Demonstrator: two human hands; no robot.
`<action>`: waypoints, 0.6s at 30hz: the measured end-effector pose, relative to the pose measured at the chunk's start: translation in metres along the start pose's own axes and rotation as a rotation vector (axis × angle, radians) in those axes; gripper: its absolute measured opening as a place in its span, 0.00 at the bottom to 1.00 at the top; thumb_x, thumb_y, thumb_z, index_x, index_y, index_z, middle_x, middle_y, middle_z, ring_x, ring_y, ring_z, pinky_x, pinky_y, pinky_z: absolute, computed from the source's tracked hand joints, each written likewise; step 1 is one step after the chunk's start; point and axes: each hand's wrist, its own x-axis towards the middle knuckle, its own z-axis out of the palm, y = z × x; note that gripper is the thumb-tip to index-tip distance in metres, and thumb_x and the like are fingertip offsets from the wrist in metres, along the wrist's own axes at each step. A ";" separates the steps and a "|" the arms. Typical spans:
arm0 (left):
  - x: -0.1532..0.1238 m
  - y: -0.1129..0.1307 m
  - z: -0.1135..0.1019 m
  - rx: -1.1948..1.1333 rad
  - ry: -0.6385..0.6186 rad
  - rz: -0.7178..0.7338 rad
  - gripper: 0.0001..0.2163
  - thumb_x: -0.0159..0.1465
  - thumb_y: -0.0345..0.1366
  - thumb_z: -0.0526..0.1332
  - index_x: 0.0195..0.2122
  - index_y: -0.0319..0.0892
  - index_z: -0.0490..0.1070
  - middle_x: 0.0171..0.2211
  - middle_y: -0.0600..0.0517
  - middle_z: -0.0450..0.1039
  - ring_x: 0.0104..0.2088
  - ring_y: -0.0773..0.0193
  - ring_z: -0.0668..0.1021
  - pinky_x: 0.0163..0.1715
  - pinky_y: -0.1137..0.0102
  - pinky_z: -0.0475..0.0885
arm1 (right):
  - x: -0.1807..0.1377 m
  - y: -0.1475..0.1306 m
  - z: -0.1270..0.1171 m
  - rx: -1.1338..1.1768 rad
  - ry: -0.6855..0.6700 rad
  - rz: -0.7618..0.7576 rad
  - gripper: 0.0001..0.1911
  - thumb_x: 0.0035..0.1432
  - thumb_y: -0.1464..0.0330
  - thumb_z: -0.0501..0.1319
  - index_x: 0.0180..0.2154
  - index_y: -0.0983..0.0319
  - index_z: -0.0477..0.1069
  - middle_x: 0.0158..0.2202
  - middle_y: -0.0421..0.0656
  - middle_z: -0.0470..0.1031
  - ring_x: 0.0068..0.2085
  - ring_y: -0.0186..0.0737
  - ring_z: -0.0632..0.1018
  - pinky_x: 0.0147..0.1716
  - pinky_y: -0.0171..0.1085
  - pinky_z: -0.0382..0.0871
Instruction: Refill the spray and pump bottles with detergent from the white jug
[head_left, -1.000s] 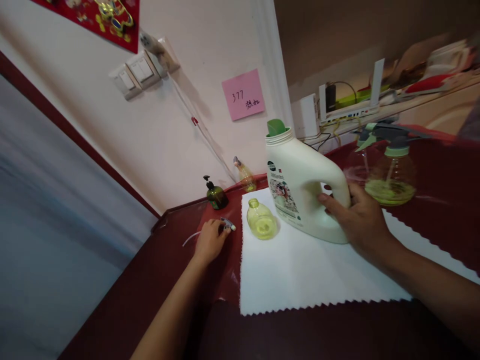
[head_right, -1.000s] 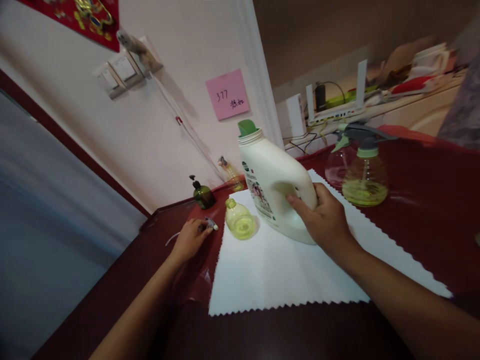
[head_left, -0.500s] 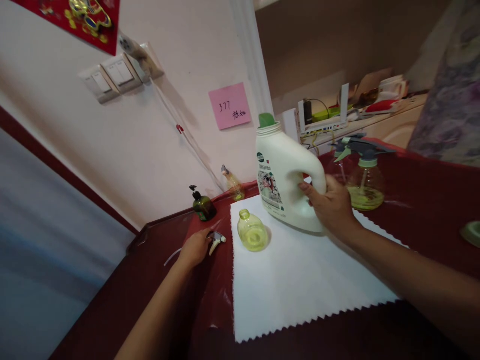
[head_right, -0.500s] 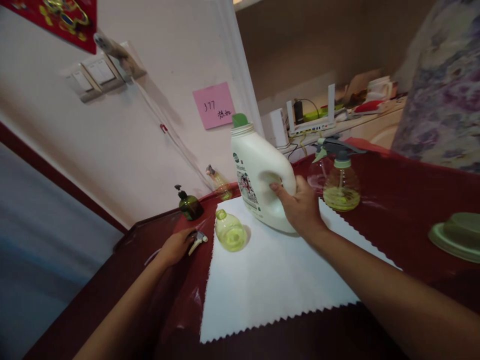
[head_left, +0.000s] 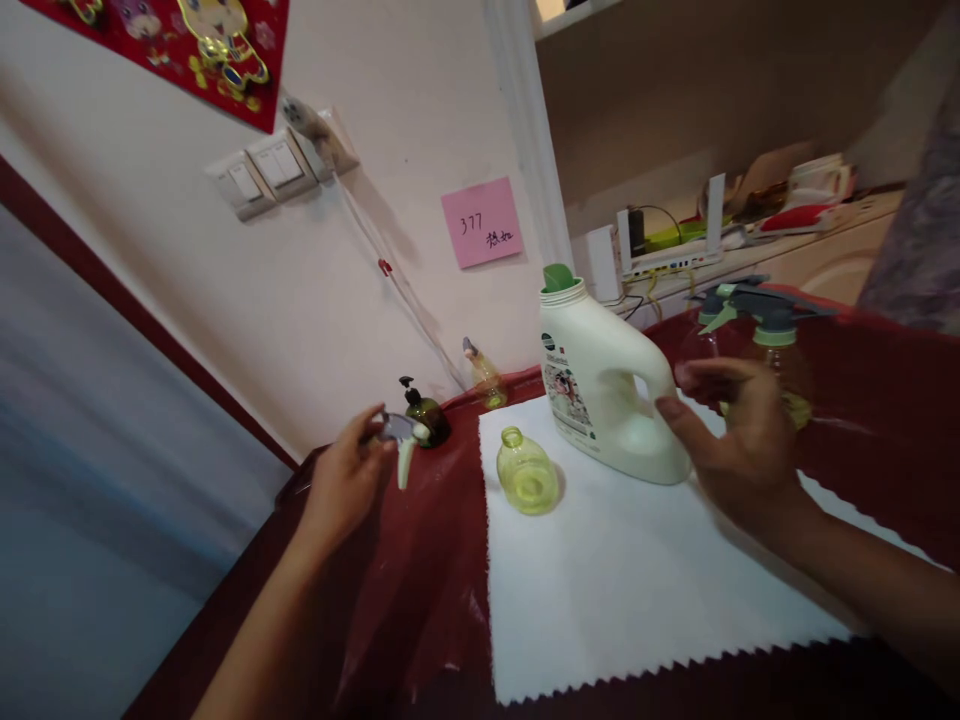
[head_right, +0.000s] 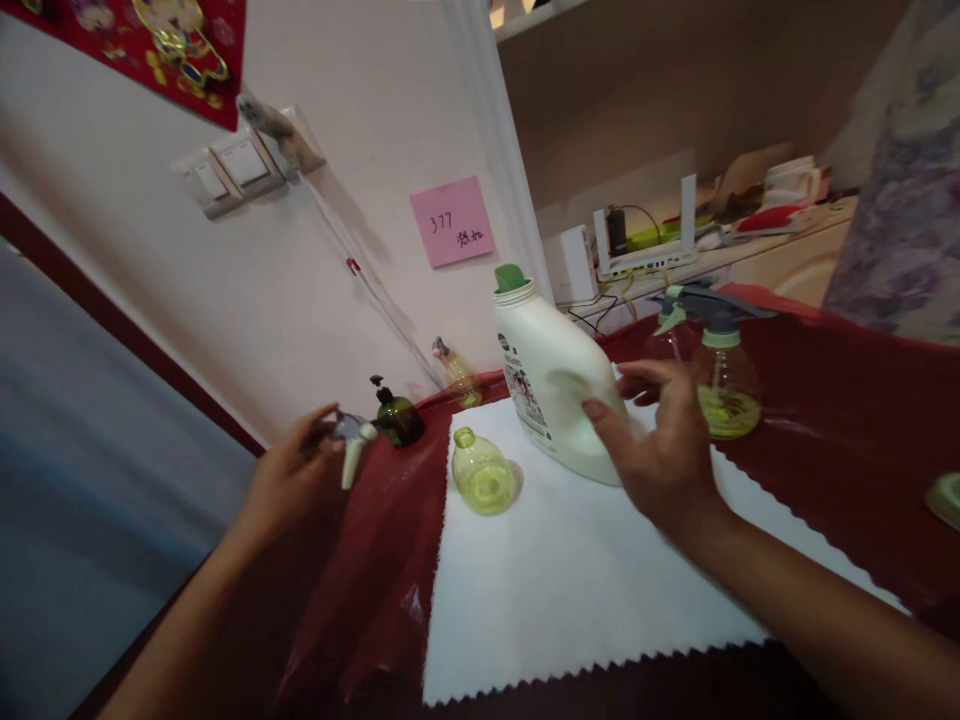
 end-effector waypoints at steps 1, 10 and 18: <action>0.002 0.011 -0.008 -0.165 0.097 0.008 0.25 0.63 0.40 0.63 0.62 0.46 0.67 0.50 0.46 0.76 0.48 0.53 0.79 0.50 0.59 0.73 | -0.004 -0.011 0.001 0.010 -0.053 -0.028 0.23 0.53 0.53 0.68 0.46 0.56 0.68 0.40 0.42 0.69 0.41 0.44 0.72 0.46 0.46 0.67; 0.007 0.133 -0.015 -1.107 0.412 0.166 0.10 0.58 0.30 0.72 0.40 0.48 0.78 0.44 0.53 0.76 0.46 0.62 0.77 0.43 0.66 0.79 | -0.069 -0.004 0.073 0.001 -0.700 0.242 0.47 0.47 0.58 0.72 0.64 0.64 0.57 0.65 0.56 0.62 0.65 0.56 0.64 0.64 0.56 0.58; 0.015 0.149 0.031 -1.251 0.321 0.127 0.10 0.59 0.33 0.72 0.41 0.47 0.78 0.45 0.53 0.77 0.48 0.60 0.77 0.49 0.62 0.76 | -0.076 0.004 0.081 0.002 -0.863 0.318 0.43 0.52 0.62 0.68 0.67 0.59 0.56 0.67 0.48 0.62 0.65 0.52 0.65 0.66 0.52 0.58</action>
